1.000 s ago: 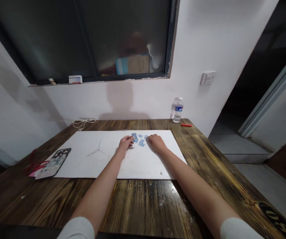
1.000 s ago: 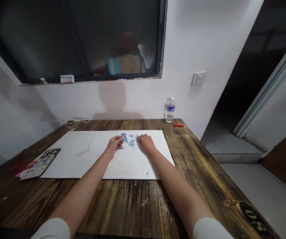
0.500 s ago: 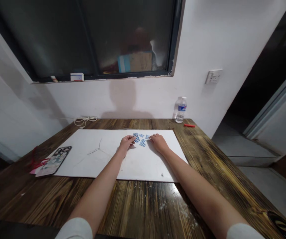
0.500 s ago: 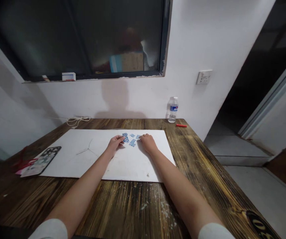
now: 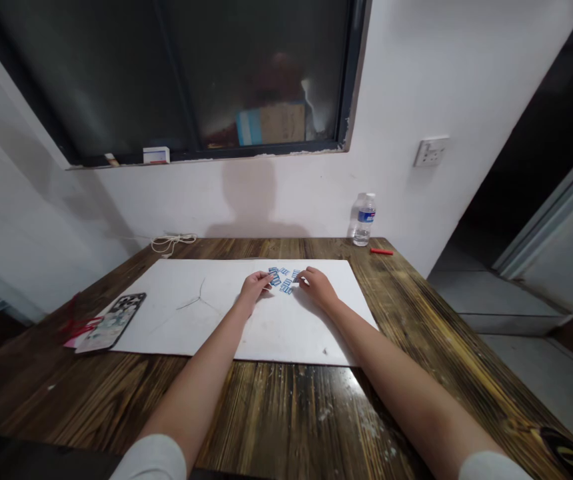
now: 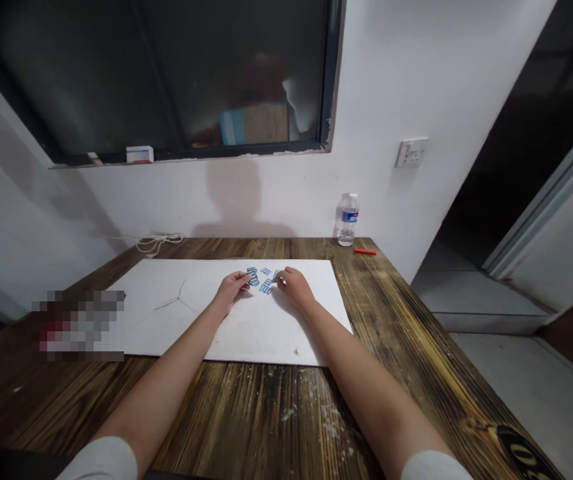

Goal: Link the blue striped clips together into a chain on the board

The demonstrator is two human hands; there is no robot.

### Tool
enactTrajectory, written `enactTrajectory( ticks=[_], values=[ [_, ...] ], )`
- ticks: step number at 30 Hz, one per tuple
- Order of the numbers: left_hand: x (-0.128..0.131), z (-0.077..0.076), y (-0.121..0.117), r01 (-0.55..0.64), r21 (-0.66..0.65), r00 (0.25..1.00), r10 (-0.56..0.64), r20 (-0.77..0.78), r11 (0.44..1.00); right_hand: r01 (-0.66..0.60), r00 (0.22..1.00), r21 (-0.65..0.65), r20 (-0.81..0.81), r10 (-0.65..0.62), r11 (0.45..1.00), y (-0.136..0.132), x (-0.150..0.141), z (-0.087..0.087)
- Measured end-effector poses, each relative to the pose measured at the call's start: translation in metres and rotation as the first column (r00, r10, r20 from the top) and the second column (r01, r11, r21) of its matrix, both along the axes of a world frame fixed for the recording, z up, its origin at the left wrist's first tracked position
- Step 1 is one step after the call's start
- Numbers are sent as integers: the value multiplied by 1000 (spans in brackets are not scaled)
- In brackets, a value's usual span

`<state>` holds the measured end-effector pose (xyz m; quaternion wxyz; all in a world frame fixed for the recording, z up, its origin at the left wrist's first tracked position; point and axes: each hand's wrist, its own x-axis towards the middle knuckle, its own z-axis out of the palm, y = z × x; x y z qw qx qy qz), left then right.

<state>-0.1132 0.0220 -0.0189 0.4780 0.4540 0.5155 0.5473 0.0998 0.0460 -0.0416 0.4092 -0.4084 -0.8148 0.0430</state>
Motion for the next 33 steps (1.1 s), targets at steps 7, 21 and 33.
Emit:
enactTrajectory(
  ticks=[7,21,33],
  values=[
    [1,-2,0,27,16,998,-26,-52,999,-205,972,39,-112,208,978,-9,-10,3],
    [5,7,-10,211,44,961,-199,-192,977,-283,930,-199,-297,217,938,-11,-17,2],
    [7,6,-12,228,54,946,-208,-250,972,-352,894,-227,-369,255,908,-12,-21,1]
  ],
)
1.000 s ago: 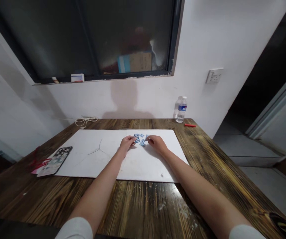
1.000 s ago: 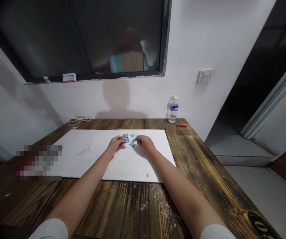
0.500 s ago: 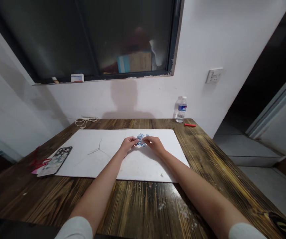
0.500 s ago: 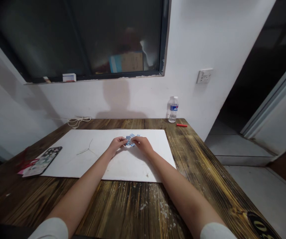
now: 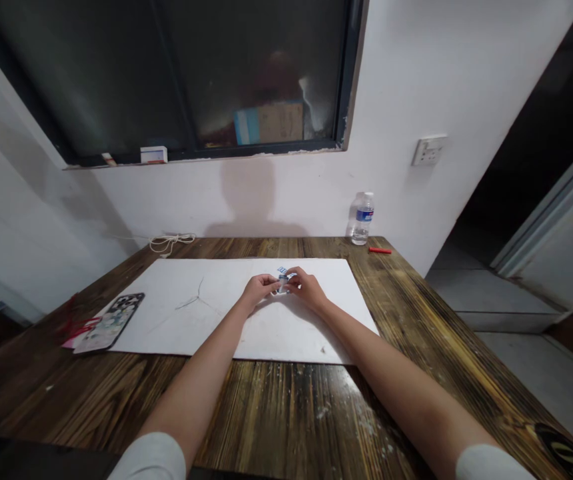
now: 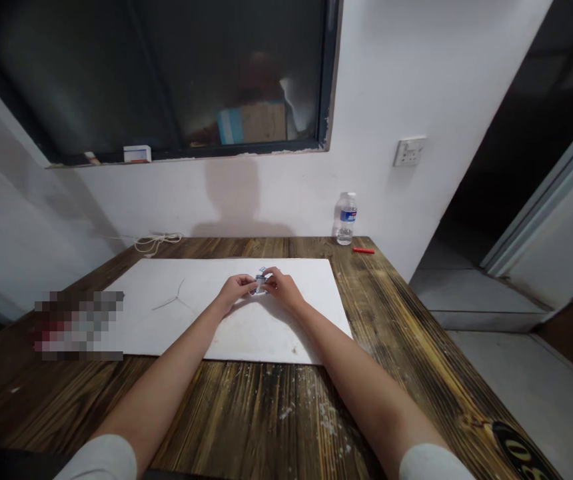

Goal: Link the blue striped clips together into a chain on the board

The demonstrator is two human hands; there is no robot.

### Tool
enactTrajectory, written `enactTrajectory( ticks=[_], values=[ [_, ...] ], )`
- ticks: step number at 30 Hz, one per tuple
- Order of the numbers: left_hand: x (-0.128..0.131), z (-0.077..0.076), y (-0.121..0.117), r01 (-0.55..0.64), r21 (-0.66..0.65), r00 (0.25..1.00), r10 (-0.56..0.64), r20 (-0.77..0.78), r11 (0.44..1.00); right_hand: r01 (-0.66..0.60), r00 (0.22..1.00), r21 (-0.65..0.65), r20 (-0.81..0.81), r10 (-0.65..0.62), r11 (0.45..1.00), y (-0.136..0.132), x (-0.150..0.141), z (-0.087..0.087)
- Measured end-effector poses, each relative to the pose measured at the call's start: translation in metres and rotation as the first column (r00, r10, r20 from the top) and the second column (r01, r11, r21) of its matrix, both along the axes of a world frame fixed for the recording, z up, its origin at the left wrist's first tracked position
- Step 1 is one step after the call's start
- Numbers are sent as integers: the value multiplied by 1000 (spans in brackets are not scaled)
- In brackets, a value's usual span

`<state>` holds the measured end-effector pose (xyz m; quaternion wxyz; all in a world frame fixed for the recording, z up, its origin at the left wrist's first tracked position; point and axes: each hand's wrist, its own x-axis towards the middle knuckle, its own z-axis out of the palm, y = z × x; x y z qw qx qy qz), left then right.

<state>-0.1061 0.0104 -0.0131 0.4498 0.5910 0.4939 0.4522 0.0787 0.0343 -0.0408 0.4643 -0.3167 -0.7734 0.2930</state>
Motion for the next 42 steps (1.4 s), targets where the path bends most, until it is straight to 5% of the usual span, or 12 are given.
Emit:
enactTrajectory(
  ticks=[13,18,23,34,42],
  values=[
    [-1,-2,4,-73,1,994,73,76,997,105,983,-59,-146,-113,993,6,2,-3],
    [1,1,3,-70,-5,995,70,72,998,258,964,246,-130,-232,934,-5,4,11],
    [0,3,2,-89,-25,990,91,106,996,87,941,485,247,-231,870,-8,4,12],
    [1,2,2,-53,-10,997,53,60,999,14,907,428,374,-192,904,-4,6,13],
    [-4,-6,11,-210,35,967,202,154,977,149,860,319,425,-282,936,-8,3,13]
  ],
)
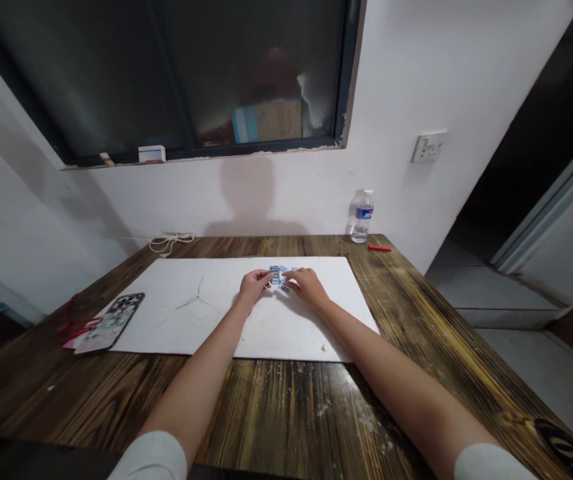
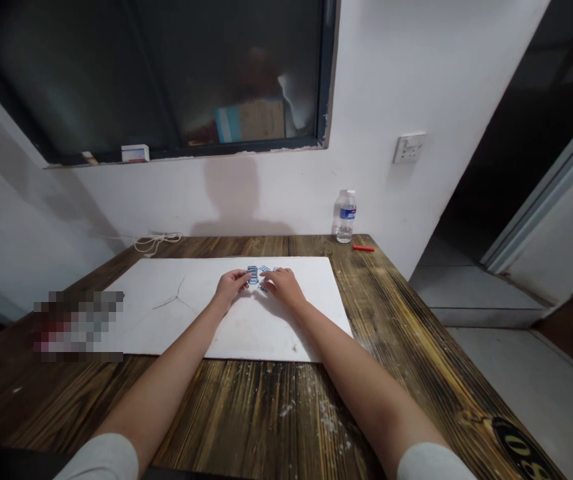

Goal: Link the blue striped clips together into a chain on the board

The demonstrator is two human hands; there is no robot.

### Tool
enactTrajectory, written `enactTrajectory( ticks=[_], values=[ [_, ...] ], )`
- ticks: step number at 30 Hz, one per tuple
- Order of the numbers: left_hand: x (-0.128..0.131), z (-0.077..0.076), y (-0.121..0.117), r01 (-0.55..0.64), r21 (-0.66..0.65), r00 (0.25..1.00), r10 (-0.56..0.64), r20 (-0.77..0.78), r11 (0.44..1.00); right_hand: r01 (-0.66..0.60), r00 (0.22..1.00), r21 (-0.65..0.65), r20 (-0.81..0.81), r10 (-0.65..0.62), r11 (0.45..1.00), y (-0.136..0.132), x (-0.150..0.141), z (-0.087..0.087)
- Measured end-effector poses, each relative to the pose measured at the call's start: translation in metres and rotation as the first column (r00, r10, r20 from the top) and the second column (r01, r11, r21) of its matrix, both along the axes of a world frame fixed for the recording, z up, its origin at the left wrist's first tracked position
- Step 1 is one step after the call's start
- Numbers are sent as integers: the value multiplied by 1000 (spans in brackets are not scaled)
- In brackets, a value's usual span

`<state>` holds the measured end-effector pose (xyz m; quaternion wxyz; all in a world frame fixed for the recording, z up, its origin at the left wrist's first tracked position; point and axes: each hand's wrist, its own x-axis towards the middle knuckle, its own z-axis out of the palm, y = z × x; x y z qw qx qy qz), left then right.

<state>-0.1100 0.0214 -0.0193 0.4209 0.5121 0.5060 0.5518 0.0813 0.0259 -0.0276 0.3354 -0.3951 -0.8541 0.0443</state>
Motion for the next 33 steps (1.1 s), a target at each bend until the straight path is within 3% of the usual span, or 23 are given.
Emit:
enactTrajectory(
  ticks=[4,8,19,24,33],
  values=[
    [-5,-3,5,-109,39,994,108,21,993,94,979,-61,187,-81,994,-3,-2,0],
    [-5,-2,4,-142,45,989,140,39,989,128,964,-77,244,-106,989,-5,-2,2],
    [-4,-1,3,-141,48,990,140,30,989,129,961,-115,260,-96,985,-5,-5,3],
    [-4,-3,5,-145,43,989,143,34,989,127,975,-192,206,-86,973,-2,-6,1],
    [-5,-4,5,-123,28,992,122,24,992,289,957,-318,119,-265,903,2,-8,-4]
  ],
)
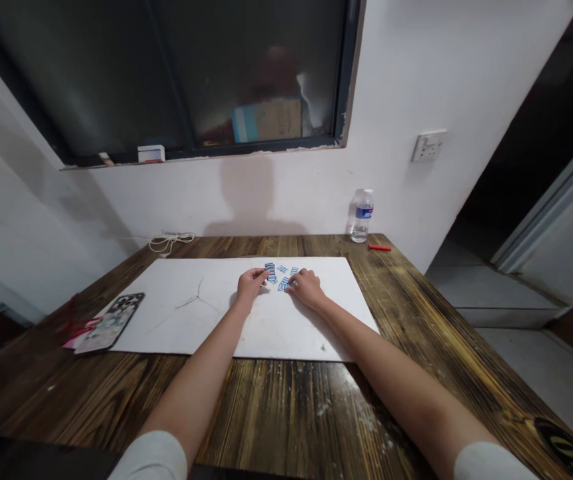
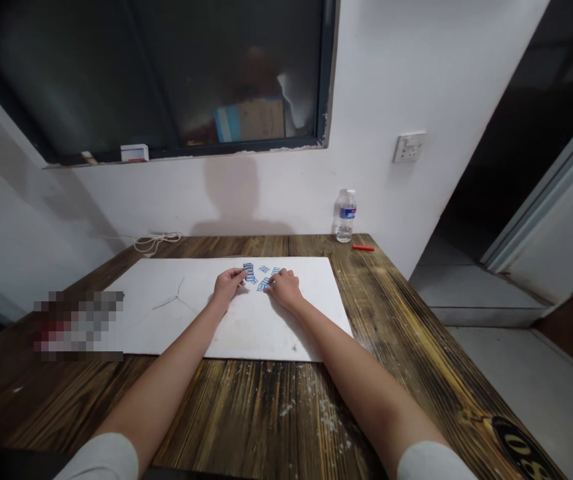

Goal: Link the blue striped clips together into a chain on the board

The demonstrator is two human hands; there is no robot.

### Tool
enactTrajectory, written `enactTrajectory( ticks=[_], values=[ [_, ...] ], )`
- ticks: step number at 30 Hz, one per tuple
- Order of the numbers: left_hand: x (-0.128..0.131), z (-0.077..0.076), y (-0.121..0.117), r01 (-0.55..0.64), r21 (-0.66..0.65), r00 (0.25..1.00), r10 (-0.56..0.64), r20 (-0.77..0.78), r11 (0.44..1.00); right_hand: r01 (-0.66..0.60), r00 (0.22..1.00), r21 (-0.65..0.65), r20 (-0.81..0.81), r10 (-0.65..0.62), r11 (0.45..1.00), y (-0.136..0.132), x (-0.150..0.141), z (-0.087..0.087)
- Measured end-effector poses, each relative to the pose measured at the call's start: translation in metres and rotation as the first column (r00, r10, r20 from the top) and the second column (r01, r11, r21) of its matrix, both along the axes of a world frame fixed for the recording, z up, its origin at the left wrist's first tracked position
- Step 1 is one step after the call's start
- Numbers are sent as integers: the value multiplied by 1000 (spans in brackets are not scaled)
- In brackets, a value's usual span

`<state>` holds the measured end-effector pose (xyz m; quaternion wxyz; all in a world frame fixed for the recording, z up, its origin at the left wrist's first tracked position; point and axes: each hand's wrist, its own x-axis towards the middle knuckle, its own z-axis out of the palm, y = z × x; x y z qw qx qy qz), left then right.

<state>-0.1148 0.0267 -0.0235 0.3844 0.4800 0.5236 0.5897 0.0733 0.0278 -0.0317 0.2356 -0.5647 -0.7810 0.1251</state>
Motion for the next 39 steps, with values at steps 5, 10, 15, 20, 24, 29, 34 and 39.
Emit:
enactTrajectory(
  ticks=[5,10,15,20,24,29,34,39],
  values=[
    [0,-1,1,1,13,1000,-1,-9,1000,12,1000,-60,2,-12,998,2,-1,3],
    [0,-2,2,-9,16,1000,9,-25,1000,1,1000,-81,2,0,997,2,0,5],
    [-1,-3,3,-7,17,1000,8,-24,1000,2,1000,-99,15,-1,995,4,1,6],
    [0,-1,1,-4,13,1000,4,-13,1000,-27,1000,-79,-3,27,996,5,1,3],
    [1,-1,1,-10,13,1000,10,-19,1000,-53,998,-47,-17,53,997,1,1,4],
    [0,-2,1,-10,8,1000,10,-26,1000,14,1000,-74,2,-14,997,-1,1,7],
    [1,-1,0,1,10,1000,-1,-29,1000,5,1000,-95,6,-5,995,4,1,3],
    [1,0,-1,-1,14,999,2,-32,1000,5,1000,-89,-13,-6,996,4,0,2]
  ],
)
